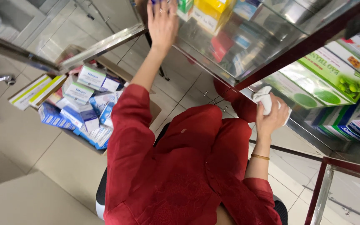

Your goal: Wiping individual medicine packets with a white cloth and placing them into storage boxes.

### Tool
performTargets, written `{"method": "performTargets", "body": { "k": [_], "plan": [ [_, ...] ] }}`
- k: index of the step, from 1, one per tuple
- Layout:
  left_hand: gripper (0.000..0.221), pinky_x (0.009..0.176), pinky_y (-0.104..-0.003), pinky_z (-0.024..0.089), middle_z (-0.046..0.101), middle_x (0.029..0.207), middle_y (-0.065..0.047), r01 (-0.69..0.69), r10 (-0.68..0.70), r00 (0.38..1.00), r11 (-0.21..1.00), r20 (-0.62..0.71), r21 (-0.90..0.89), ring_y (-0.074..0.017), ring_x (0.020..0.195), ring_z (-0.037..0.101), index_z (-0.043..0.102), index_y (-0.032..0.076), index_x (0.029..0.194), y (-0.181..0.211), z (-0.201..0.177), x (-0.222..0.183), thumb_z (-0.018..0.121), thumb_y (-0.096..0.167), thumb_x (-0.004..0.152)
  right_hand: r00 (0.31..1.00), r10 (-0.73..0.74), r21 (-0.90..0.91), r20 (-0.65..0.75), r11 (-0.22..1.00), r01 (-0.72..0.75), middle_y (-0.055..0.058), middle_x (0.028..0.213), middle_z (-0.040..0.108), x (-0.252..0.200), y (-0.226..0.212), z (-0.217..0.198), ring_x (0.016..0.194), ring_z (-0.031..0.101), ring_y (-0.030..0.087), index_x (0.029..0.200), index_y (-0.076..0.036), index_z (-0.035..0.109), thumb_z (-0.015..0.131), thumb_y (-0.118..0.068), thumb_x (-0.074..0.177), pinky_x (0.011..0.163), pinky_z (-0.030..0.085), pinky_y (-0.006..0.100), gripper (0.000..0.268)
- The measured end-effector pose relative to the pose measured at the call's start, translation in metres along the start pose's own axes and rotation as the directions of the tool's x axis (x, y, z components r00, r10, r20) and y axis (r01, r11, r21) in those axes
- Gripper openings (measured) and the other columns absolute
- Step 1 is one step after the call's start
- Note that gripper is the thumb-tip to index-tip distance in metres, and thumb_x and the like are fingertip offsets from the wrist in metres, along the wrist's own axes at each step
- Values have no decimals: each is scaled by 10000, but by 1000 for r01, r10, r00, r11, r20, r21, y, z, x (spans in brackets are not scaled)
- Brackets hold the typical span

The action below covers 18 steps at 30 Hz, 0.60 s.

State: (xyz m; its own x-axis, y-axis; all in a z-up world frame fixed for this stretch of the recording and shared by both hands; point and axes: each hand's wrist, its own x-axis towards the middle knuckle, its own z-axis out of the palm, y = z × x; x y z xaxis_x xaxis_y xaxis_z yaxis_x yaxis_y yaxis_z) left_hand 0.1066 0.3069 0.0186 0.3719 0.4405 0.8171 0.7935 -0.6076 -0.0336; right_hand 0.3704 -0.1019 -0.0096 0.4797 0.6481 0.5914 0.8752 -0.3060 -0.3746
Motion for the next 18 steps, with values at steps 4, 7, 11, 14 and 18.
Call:
{"method": "performTargets", "body": {
  "k": [4, 7, 11, 14, 18],
  "plan": [
    [602, 1200, -593, 254, 520, 1403, -165, 63, -44, 989, 990, 143, -130, -340, 1261, 523, 541, 64, 1393, 27, -101, -44, 785, 252, 876, 993, -23, 152, -113, 988, 40, 216, 1459, 466, -7, 19, 1, 1385, 459, 410, 1302, -55, 720, 766, -203, 952, 1188, 373, 488, 382],
    [609, 1202, -581, 254, 511, 1460, -131, 128, -90, 971, 978, 220, -165, -305, 1274, 524, 543, 91, 1426, 26, -179, -84, 791, 263, 897, 986, 44, 277, -161, 961, 2, 221, 1433, 412, -15, 27, 3, 1385, 449, 400, 1294, -23, 693, 734, -214, 1011, 1203, 392, 505, 344],
    [582, 1180, -536, 305, 518, 1486, -107, 390, -372, 897, 920, 239, -30, -316, 1315, 517, 573, 139, 1426, -7, -263, -139, 813, 285, 916, 949, 317, 795, -7, 577, -187, 196, 1261, 523, -31, 29, 8, 1107, 595, 305, 1415, -29, 529, 680, -301, 1093, 932, 532, 426, 448],
    [586, 1151, -515, 352, 536, 1477, -122, 556, -574, 807, 818, 143, 147, -347, 1314, 513, 585, 145, 1408, -41, -298, -190, 844, 295, 904, 913, 292, 955, 284, -3, -296, 203, 1165, 563, -39, 31, 17, 910, 625, 264, 1485, -36, 452, 583, -385, 1149, 696, 526, 359, 502],
    [744, 976, -540, 411, 556, 1364, -210, 754, -818, 563, 567, 117, 333, -425, 1213, 525, 572, 50, 1331, -64, -321, -229, 927, 398, 777, 855, 32, 752, 517, -494, -437, 209, 1297, 571, -35, -18, 15, 915, 647, 267, 1529, -65, 406, 472, -494, 1135, 521, 504, 321, 586]
  ]
}}
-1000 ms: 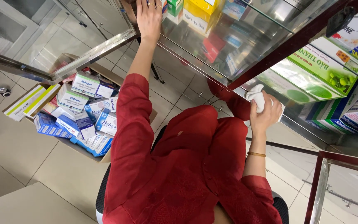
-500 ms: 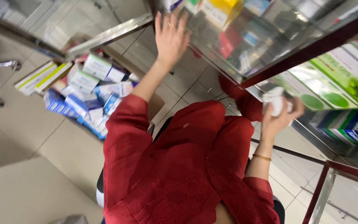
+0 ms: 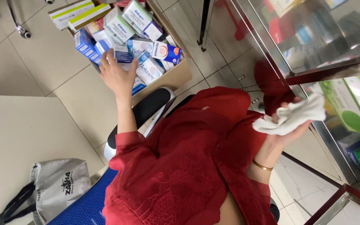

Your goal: Wiping individual medicine packets with a white cloth and placing them into storage boxes.

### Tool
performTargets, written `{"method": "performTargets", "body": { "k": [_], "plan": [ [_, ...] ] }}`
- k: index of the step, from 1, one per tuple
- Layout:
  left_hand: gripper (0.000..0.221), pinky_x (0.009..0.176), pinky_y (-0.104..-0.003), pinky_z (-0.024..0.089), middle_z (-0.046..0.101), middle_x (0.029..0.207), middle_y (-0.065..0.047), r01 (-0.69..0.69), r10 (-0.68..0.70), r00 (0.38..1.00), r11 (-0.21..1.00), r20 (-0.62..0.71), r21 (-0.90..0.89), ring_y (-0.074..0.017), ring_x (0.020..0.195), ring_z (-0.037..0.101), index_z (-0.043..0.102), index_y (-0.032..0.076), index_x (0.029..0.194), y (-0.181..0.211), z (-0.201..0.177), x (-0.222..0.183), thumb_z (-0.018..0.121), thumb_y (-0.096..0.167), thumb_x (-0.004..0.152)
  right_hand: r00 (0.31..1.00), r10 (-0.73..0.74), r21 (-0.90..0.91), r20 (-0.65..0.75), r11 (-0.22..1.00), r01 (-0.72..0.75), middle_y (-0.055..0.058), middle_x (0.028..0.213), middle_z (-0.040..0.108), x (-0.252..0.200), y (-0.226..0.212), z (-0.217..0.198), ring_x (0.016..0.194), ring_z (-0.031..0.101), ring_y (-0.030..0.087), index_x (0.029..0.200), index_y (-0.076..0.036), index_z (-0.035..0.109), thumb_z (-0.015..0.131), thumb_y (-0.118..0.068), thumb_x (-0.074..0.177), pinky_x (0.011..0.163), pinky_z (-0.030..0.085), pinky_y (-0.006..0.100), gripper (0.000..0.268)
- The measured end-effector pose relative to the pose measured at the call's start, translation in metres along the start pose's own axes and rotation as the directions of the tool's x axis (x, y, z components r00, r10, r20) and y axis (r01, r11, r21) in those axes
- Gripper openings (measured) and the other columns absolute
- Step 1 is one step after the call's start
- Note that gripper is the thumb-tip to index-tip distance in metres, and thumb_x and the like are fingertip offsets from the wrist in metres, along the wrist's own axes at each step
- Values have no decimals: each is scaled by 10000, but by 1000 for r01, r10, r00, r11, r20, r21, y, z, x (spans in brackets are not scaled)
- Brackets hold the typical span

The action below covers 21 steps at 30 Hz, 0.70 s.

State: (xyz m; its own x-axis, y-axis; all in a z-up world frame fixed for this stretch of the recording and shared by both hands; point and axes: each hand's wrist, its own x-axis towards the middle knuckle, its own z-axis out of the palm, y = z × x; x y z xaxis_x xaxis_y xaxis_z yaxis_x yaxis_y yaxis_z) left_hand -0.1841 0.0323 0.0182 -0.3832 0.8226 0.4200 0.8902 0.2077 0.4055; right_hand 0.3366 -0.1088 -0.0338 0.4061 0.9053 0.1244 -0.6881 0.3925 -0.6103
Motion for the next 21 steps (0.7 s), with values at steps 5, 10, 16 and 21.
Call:
{"method": "performTargets", "body": {
  "k": [5, 10, 16, 21],
  "plan": [
    [830, 857, -482, 538, 661, 1240, -196, 38, -38, 998, 999, 40, 22, -398, 1069, 645, 552, 44, 1384, -29, 33, -11, 896, 412, 724, 985, 164, 220, 48, 961, -170, 189, 1423, 516, -10, 28, 26, 1100, 626, 322, 1554, -142, 376, 471, -469, 1065, 515, 530, 307, 596],
    [685, 702, -463, 579, 756, 1009, -148, 56, -54, 998, 993, -25, 105, -349, 849, 731, 630, 83, 1311, 8, -9, -5, 837, 299, 696, 957, 279, 315, 76, 904, -288, 188, 1434, 504, -22, 42, 35, 1132, 601, 319, 1564, -121, 381, 497, -482, 1055, 537, 540, 314, 635],
    [411, 728, -376, 575, 777, 853, -132, 307, -270, 947, 922, 175, -237, -234, 753, 740, 745, 156, 1244, 56, -56, -12, 784, 283, 855, 959, 277, 64, 53, 958, -280, 160, 1341, 524, -29, 58, 76, 1071, 599, 271, 1516, -61, 447, 568, -510, 1081, 715, 554, 330, 636],
    [419, 846, -296, 610, 639, 1363, -109, 481, 239, 827, 169, 510, -860, -144, 1110, 672, 576, 48, 1390, 124, -9, -64, 567, 9, 973, 947, -191, -724, 259, 610, 322, 117, 1384, 500, -32, 72, 156, 1277, 498, 260, 1316, -150, 503, 712, -418, 1015, 1116, 439, 392, 454]
  ]
}}
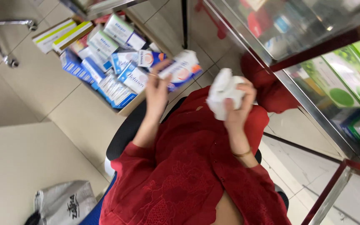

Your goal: Wiping individual medicine packets with a white cloth and placing them into storage boxes.

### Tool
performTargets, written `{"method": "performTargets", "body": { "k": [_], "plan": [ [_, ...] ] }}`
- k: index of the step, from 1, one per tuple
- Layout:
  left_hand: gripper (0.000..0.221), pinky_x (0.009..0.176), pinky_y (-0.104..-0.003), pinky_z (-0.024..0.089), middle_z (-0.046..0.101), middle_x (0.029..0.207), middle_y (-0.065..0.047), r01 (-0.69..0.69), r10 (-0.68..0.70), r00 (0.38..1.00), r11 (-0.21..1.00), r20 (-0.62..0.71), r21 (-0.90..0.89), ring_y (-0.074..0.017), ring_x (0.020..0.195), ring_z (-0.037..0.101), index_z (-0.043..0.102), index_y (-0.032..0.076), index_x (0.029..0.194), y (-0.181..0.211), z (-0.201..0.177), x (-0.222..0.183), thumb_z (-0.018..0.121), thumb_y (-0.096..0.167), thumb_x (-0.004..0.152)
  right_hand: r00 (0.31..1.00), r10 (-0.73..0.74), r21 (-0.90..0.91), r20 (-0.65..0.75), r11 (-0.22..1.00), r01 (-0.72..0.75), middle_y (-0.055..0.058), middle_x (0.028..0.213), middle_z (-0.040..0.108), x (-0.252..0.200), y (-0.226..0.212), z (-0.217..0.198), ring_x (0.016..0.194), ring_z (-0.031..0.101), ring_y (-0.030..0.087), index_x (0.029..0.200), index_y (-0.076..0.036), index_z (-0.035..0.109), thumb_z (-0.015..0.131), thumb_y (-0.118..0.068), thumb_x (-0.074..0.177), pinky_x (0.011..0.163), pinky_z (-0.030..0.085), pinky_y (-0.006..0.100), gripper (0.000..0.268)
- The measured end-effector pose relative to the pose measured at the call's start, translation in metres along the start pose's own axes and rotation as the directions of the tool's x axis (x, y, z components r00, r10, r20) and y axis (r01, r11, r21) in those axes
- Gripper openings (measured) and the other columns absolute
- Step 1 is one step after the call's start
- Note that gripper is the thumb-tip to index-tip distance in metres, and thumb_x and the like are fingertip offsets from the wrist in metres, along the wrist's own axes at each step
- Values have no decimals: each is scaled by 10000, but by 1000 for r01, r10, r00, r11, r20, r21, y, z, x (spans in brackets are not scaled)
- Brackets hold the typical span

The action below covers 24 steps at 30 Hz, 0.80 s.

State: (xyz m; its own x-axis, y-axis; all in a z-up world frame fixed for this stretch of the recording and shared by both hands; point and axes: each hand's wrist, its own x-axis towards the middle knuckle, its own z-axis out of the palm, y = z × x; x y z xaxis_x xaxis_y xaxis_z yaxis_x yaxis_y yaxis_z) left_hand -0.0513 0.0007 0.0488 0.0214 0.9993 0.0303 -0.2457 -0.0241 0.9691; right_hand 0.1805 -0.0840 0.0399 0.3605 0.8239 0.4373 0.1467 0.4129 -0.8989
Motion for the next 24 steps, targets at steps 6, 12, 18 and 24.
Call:
{"method": "performTargets", "body": {
  "k": [6, 12, 18, 24],
  "plan": [
    [359, 970, -245, 536, 657, 1273, -76, 73, -27, 986, 959, 167, -275, -118, 1146, 626, 580, -12, 1402, -58, 77, -43, 563, 12, 1044, 924, -322, -758, 208, 544, 360, 212, 1502, 450, 26, -46, 41, 1392, 356, 443, 1272, -161, 696, 570, -280, 968, 1171, 288, 533, 350],
    [452, 845, -243, 574, 693, 1191, -74, 60, -55, 962, 998, 267, -9, -91, 1010, 651, 586, -14, 1389, -26, 94, -43, 660, -48, 944, 996, -68, -501, -61, 865, 29, 189, 1556, 499, 40, 20, -21, 1443, 461, 332, 1377, -70, 617, 490, -267, 1140, 1237, 367, 465, 333],
    [620, 844, -317, 617, 545, 1148, -104, 88, -107, 878, 994, 466, 61, -164, 1084, 669, 427, 9, 1243, -54, 90, -34, 833, -117, 792, 866, 479, 770, 145, 495, -403, 122, 1314, 645, 42, 21, -29, 1153, 670, 214, 1400, 15, 532, 423, -356, 1092, 1016, 548, 356, 494],
    [843, 1019, -353, 533, 613, 1190, -127, 131, -63, 812, 988, 580, -76, -179, 1144, 633, 293, 153, 1631, -52, 98, -33, 693, -44, 916, 910, 406, 592, -79, 754, -285, 149, 1382, 599, 11, 50, -26, 1218, 612, 244, 1487, 8, 485, 488, -342, 1128, 1067, 508, 394, 501]
  ]
}}
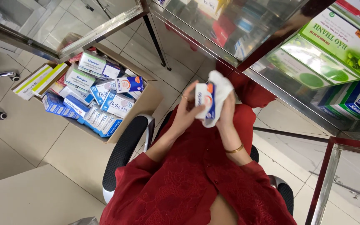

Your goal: Wiping individual medicine packets with a white cloth and placing them into storage boxes.

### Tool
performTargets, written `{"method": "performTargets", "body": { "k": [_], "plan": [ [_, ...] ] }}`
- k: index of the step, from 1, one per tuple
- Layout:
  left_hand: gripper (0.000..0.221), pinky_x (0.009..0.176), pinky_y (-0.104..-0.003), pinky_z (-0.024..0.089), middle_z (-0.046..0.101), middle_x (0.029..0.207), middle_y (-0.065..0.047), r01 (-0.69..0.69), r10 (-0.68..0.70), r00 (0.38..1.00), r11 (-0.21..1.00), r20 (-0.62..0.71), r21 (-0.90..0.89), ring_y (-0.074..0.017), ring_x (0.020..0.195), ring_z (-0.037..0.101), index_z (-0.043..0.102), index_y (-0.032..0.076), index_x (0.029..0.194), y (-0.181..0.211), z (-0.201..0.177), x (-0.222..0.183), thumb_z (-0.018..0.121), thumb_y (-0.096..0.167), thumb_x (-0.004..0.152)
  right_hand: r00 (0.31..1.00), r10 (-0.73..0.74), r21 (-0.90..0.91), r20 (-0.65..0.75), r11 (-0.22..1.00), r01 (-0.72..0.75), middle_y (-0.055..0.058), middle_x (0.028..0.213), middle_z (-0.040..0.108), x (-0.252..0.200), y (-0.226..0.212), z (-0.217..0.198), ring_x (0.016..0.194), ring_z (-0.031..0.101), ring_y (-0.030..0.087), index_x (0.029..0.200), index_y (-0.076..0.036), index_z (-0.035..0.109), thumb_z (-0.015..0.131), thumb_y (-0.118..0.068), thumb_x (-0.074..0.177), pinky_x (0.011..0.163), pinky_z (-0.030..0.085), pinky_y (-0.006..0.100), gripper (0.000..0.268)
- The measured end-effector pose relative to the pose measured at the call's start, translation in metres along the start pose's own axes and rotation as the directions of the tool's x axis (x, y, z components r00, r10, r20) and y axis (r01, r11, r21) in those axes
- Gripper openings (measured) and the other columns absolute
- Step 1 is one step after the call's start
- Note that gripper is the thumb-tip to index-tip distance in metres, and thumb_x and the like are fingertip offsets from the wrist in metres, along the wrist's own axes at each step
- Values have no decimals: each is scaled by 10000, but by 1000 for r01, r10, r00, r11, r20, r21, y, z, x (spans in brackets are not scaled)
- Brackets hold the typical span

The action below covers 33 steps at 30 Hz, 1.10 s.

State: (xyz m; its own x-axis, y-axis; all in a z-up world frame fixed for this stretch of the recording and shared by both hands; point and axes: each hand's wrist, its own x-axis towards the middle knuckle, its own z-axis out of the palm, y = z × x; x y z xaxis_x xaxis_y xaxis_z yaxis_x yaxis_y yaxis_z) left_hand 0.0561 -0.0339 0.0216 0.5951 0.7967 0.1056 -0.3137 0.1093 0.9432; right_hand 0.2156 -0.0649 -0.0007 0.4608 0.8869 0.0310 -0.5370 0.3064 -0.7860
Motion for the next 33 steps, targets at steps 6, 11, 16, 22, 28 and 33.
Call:
{"method": "performTargets", "body": {
  "k": [6, 11, 16, 22, 28, 33],
  "plan": [
    [577, 869, -341, 555, 573, 1317, -120, -18, -68, 904, 980, -421, -198, -168, 1082, 631, 332, 179, 1541, 0, -4, 31, 576, 124, 1021, 987, -74, -447, 140, 885, 130, 159, 1624, 400, -50, 11, 37, 1510, 400, 284, 1595, -25, 335, 362, -517, 1111, 1248, 327, 396, 690],
    [433, 876, -362, 584, 580, 1283, -150, -14, -294, 826, 842, -482, -539, -211, 1087, 654, 372, 212, 1390, -21, -9, 28, 570, 154, 1009, 877, -265, -722, 401, 498, 481, 210, 1643, 317, -47, 7, 31, 1545, 335, 378, 1575, -122, 384, 669, -251, 991, 1274, 310, 484, 662],
    [328, 827, -387, 587, 647, 1237, -96, 207, -478, 830, 742, -288, -637, -213, 1066, 687, 520, 88, 1327, -26, 1, 12, 546, 238, 1036, 771, -289, -785, 567, 94, 612, 268, 1533, 348, -22, -18, 17, 1426, 376, 463, 1480, -205, 459, 853, -21, 686, 1167, 376, 519, 905],
    [311, 863, -384, 620, 690, 1138, -81, 249, -507, 811, 750, -291, -612, -197, 1015, 717, 528, 68, 1253, -22, 17, 12, 539, 305, 1052, 799, -305, -795, 519, 171, 582, 164, 1396, 474, -21, -2, 4, 1275, 546, 373, 1411, -175, 590, 899, -36, 717, 1054, 513, 437, 772],
    [302, 895, -338, 578, 674, 1170, -46, 247, -499, 840, 702, -214, -668, -162, 1052, 678, 554, 83, 1301, -24, 5, 35, 614, 237, 1048, 732, -510, -803, 453, 123, 583, 231, 1528, 477, -22, 9, 0, 1421, 519, 417, 1422, -80, 606, 779, 60, 889, 1201, 460, 486, 578],
    [712, 860, -422, 596, 540, 1299, -1, 56, -231, 837, 938, -495, -343, -175, 1147, 618, 348, 283, 1408, 24, -8, 95, 740, 129, 834, 770, -449, -841, 453, 72, 537, 174, 1452, 566, -23, -7, -12, 1389, 521, 407, 1326, -75, 685, 681, 94, 791, 1206, 428, 493, 561]
  ]
}}
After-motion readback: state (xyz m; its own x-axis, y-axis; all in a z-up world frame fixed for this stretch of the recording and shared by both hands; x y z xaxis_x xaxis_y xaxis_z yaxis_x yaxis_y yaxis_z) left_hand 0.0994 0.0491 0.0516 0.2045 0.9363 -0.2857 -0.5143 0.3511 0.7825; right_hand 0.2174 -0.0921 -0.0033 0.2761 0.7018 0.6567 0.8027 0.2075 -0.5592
